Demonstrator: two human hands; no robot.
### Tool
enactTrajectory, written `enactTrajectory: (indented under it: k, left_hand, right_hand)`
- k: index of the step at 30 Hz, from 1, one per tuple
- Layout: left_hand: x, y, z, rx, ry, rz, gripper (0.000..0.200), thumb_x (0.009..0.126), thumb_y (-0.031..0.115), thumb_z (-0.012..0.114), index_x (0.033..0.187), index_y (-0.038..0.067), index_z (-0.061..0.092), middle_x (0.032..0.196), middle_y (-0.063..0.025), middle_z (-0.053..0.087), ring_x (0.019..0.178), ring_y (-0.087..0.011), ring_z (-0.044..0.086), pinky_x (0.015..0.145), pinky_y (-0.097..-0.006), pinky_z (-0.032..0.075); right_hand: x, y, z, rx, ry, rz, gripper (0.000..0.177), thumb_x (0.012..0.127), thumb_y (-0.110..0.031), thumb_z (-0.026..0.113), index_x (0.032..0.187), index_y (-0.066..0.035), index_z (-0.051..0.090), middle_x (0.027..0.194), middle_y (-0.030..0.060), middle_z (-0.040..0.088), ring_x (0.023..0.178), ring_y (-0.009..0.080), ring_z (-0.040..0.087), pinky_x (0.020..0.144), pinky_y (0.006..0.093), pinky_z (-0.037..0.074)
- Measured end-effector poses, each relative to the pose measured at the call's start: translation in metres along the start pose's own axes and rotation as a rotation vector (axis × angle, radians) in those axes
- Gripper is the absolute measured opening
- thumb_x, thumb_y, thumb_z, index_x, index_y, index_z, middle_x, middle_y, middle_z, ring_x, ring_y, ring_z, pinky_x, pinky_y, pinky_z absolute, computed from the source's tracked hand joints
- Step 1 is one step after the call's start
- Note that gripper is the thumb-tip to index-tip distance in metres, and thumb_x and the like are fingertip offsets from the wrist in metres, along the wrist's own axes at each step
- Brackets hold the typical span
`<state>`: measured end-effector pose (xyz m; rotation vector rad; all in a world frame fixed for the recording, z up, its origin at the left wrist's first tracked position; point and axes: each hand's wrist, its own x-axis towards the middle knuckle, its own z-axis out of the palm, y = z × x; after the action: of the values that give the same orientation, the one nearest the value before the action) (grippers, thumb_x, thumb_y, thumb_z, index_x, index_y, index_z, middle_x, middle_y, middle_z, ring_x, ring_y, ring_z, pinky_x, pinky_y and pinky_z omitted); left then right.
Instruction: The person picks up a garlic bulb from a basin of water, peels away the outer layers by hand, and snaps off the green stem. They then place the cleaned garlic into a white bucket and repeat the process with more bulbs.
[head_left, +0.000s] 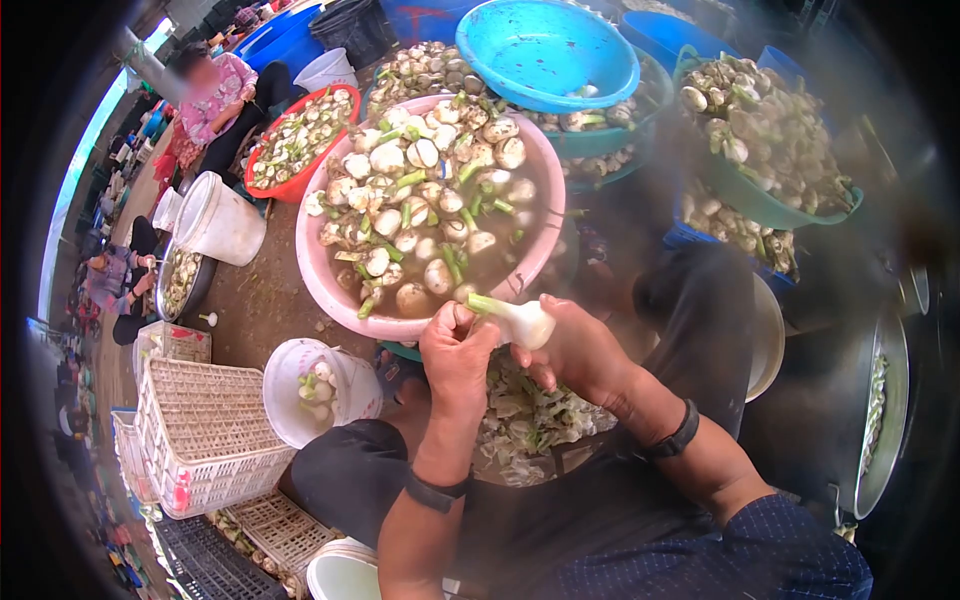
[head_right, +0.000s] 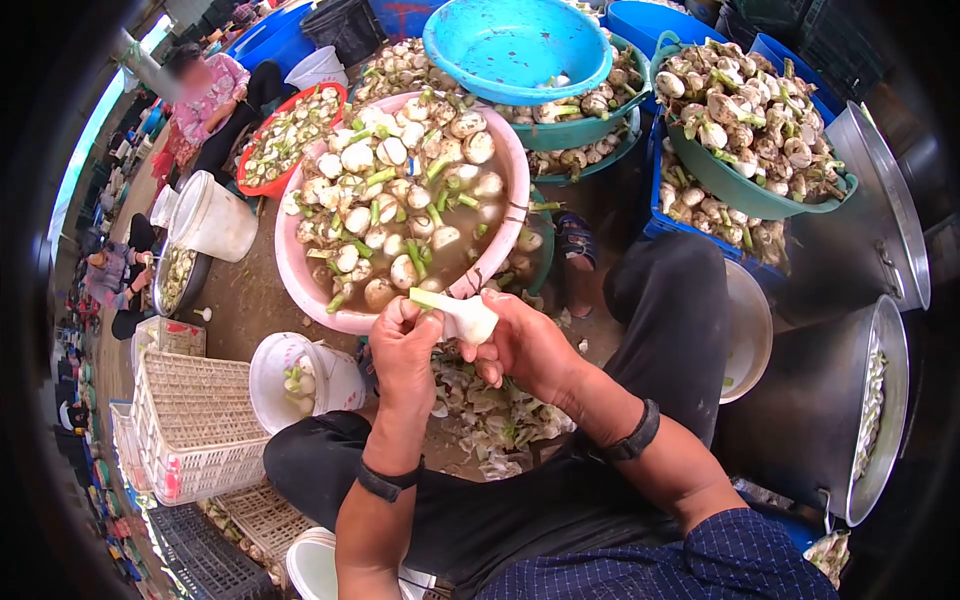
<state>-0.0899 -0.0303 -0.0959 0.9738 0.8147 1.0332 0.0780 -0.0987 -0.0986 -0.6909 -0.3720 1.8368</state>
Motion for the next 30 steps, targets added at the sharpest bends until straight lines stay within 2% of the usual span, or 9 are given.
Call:
enactTrajectory:
  k: [3,6,9,12,15,18,22,23,30]
  left_hand:
    - [0.002,-0.005,-0.001,-0.096,0.001,-0.067,0.011,0.094,-0.005,0.067,0.090,0.004,0.062,0.083,-0.0039,0.069,0.071,-0.0080,0.062,0.065,-0.0249,0.052]
    - [-0.001,0.001,0.003,-0.196,-0.027,-0.134,0.010,0.094,-0.003,0.068,0.090,0.004,0.063,0.084,-0.0053,0.071,0.069,-0.0090,0.062,0.065,-0.0239,0.052]
    - [0.000,-0.003,-0.002,-0.202,0.009,-0.144,0.007,0.094,-0.001,0.069,0.091,0.004,0.064,0.086,-0.0059,0.072,0.069,-0.0091,0.062,0.066,-0.0229,0.051]
    - [0.002,-0.008,-0.005,-0.149,0.043,-0.114,0.008,0.094,-0.001,0.069,0.091,0.005,0.065,0.087,-0.0045,0.072,0.069,-0.0075,0.062,0.066,-0.0222,0.051]
    - [0.002,-0.011,-0.009,-0.053,-0.009,-0.100,0.009,0.094,-0.001,0.069,0.089,0.006,0.065,0.088,-0.0034,0.072,0.072,-0.0058,0.062,0.067,-0.0214,0.051]
    - [-0.003,-0.007,-0.004,-0.076,-0.117,-0.161,0.009,0.094,-0.001,0.069,0.089,0.006,0.065,0.090,-0.0029,0.072,0.075,-0.0050,0.063,0.070,-0.0207,0.051]
    - [-0.005,0.007,0.002,-0.261,-0.169,-0.277,0.007,0.094,0.003,0.070,0.090,0.006,0.065,0.094,-0.0057,0.074,0.080,-0.0086,0.066,0.074,-0.0242,0.054]
    - [-0.005,0.013,0.002,-0.300,-0.197,-0.295,0.007,0.094,0.004,0.071,0.090,0.006,0.065,0.095,-0.0064,0.074,0.081,-0.0095,0.067,0.075,-0.0249,0.055]
    - [-0.004,0.012,-0.016,-0.352,-0.448,-0.357,0.015,0.092,0.014,0.076,0.090,0.007,0.063,0.095,-0.0070,0.072,0.083,-0.0111,0.067,0.076,-0.0258,0.055]
  right_hand:
    - [0.003,-0.002,-0.012,0.174,-0.249,0.089,0.049,0.112,-0.052,0.038,0.116,-0.009,0.062,0.083,0.0097,0.070,0.057,0.0170,0.062,0.054,0.0269,0.052]
    - [0.000,0.001,-0.016,-0.030,-0.051,0.065,0.048,0.112,-0.049,0.041,0.123,-0.008,0.064,0.092,0.0095,0.071,0.065,0.0145,0.064,0.056,0.0268,0.052]
    - [0.001,0.007,-0.001,-0.606,0.383,-0.218,0.049,0.112,-0.045,0.042,0.132,-0.007,0.065,0.101,0.0061,0.070,0.081,0.0124,0.066,0.062,0.0270,0.053]
    - [-0.003,0.001,0.011,-0.563,0.391,-0.350,0.041,0.109,-0.036,0.054,0.135,-0.006,0.067,0.105,0.0026,0.070,0.092,0.0118,0.065,0.072,0.0273,0.054]
    - [-0.002,0.003,0.011,-1.081,0.377,-0.666,0.034,0.104,-0.027,0.067,0.129,-0.004,0.070,0.108,0.0012,0.070,0.093,0.0109,0.064,0.081,0.0278,0.052]
    - [0.000,0.005,-0.001,-0.775,0.360,-0.480,0.030,0.099,-0.020,0.075,0.124,-0.002,0.073,0.108,-0.0005,0.070,0.095,0.0083,0.063,0.085,0.0268,0.051]
    - [-0.007,-0.007,0.002,-0.391,0.234,-0.346,0.024,0.105,-0.019,0.068,0.120,-0.002,0.075,0.108,-0.0007,0.072,0.097,0.0057,0.062,0.088,0.0263,0.052]
    - [-0.007,-0.010,0.002,-0.384,0.224,-0.338,0.026,0.107,-0.021,0.066,0.123,-0.002,0.075,0.112,0.0009,0.074,0.100,0.0062,0.064,0.093,0.0267,0.051]
    - [-0.013,-0.020,-0.001,-0.288,0.170,-0.281,0.033,0.107,-0.023,0.065,0.132,-0.002,0.072,0.116,0.0019,0.074,0.106,0.0097,0.067,0.100,0.0288,0.051]
